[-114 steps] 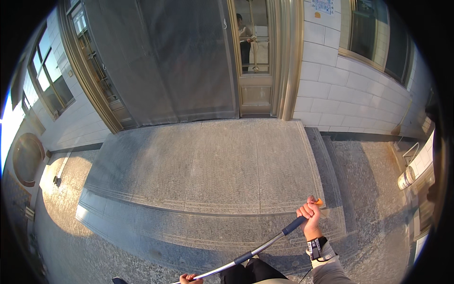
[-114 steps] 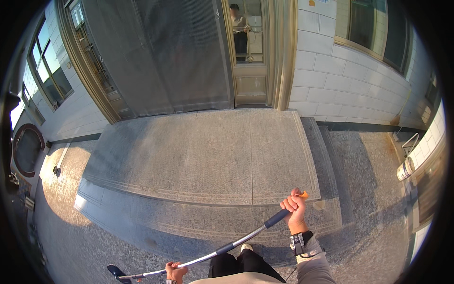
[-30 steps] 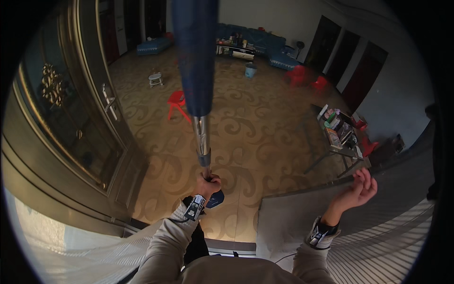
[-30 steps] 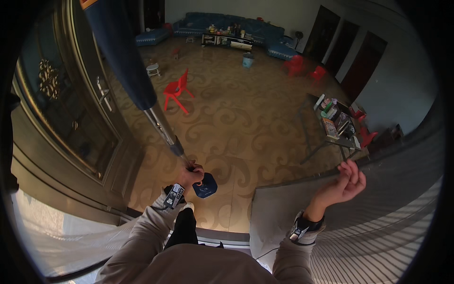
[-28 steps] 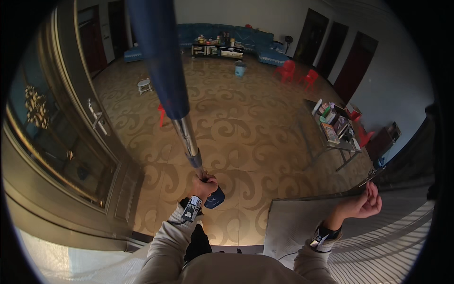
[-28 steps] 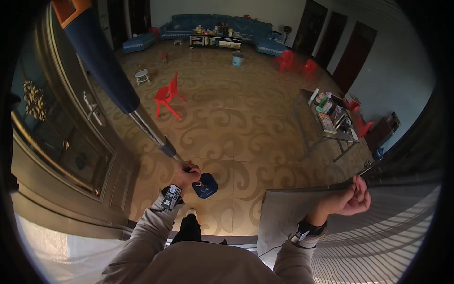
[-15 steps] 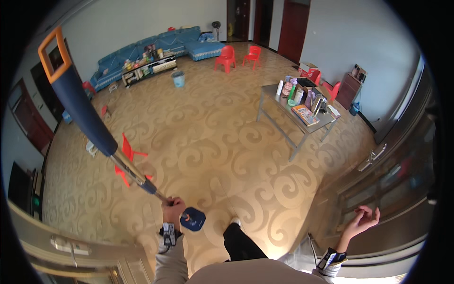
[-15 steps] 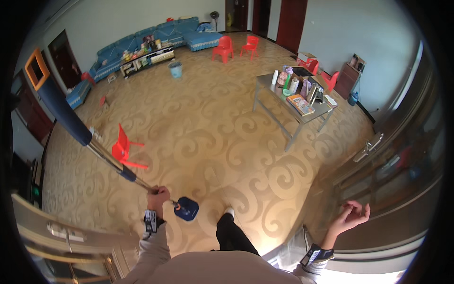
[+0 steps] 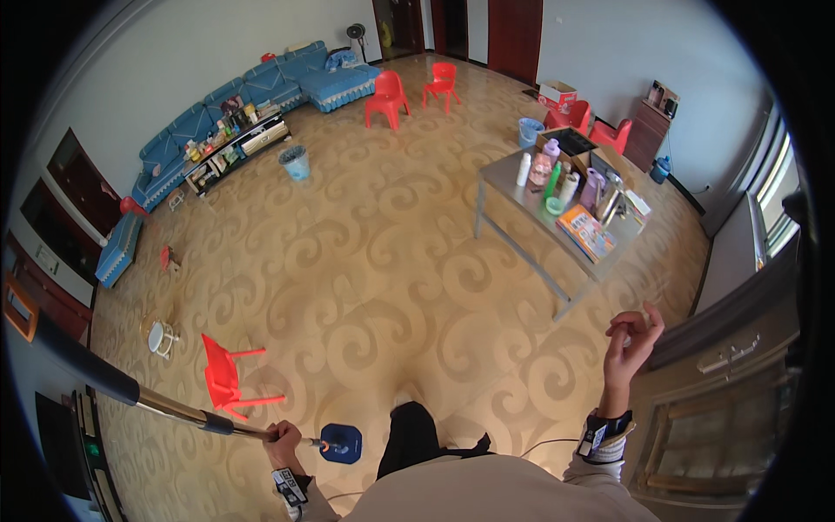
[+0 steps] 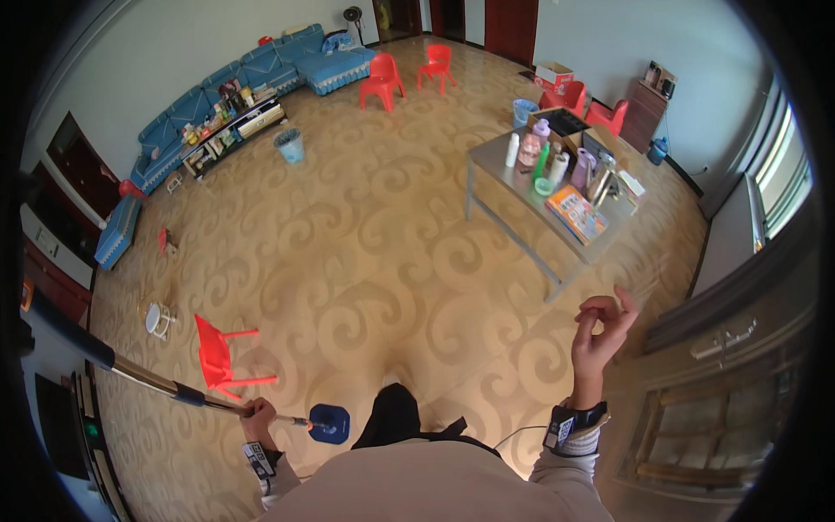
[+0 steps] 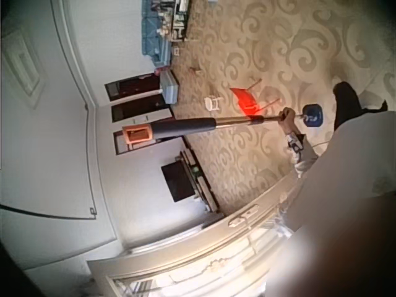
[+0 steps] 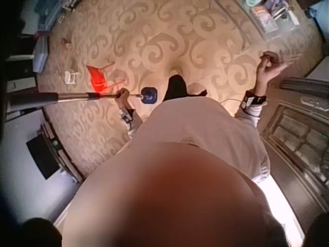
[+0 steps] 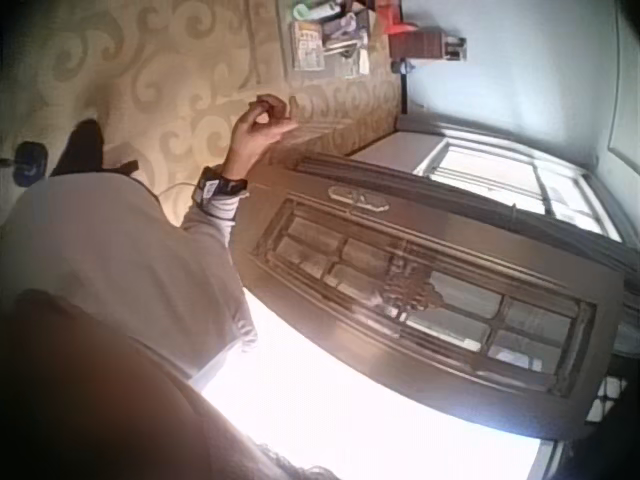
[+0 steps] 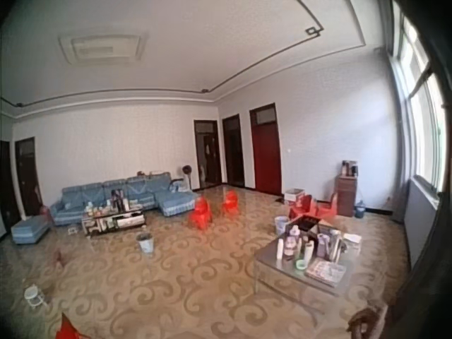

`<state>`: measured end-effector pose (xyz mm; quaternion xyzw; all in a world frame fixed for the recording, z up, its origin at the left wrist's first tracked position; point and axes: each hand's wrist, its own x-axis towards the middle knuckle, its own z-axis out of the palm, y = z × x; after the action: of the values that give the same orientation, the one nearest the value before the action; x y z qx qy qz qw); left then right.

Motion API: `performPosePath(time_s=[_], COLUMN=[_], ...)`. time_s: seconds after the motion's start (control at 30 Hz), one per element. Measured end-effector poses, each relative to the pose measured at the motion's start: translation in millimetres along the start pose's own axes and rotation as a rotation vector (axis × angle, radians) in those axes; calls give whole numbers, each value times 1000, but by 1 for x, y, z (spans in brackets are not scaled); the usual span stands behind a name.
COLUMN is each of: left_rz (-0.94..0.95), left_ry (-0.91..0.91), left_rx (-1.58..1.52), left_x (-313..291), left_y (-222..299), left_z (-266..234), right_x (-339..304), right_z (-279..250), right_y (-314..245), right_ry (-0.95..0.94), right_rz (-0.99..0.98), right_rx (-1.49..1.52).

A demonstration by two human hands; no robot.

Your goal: The person rinses a mop head at an outdoor sink, then enters a house and mops the tiled floor of a bedroom. The person moves the mop back and forth across the floor, covering areas near the bed, window, and a desk.

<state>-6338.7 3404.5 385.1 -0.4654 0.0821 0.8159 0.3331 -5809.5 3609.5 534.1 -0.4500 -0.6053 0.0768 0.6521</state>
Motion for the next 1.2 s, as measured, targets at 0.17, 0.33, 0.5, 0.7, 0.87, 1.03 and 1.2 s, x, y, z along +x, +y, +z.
performPosePath(time_s=[0.17,0.33,0.5,0.7,0.87,1.03,1.2], left_rz=[29,-60,-145,-193,-296,-448,-540], left_ry=[121,202,151,286,171,47,26], left_rx=[-57,0,48,-74,192,244,344], left_x=[110,199,289,396,445,505,602], left_y=[-71,-173,-294,-423,-540,-637,-753], left_z=[82,196,306,408,493,558,621], right_x=[61,131,186,260,386,502,587], right_z=[112,191,241,313,404,511,606], right_y=[66,108,160,248,304,328,362], right_ry=[26,39,90,294,497,435,464], right_rz=[79,206,252,291,71,-387,-780], right_rx=[-94,-229,-369,-569,-370,-149,337])
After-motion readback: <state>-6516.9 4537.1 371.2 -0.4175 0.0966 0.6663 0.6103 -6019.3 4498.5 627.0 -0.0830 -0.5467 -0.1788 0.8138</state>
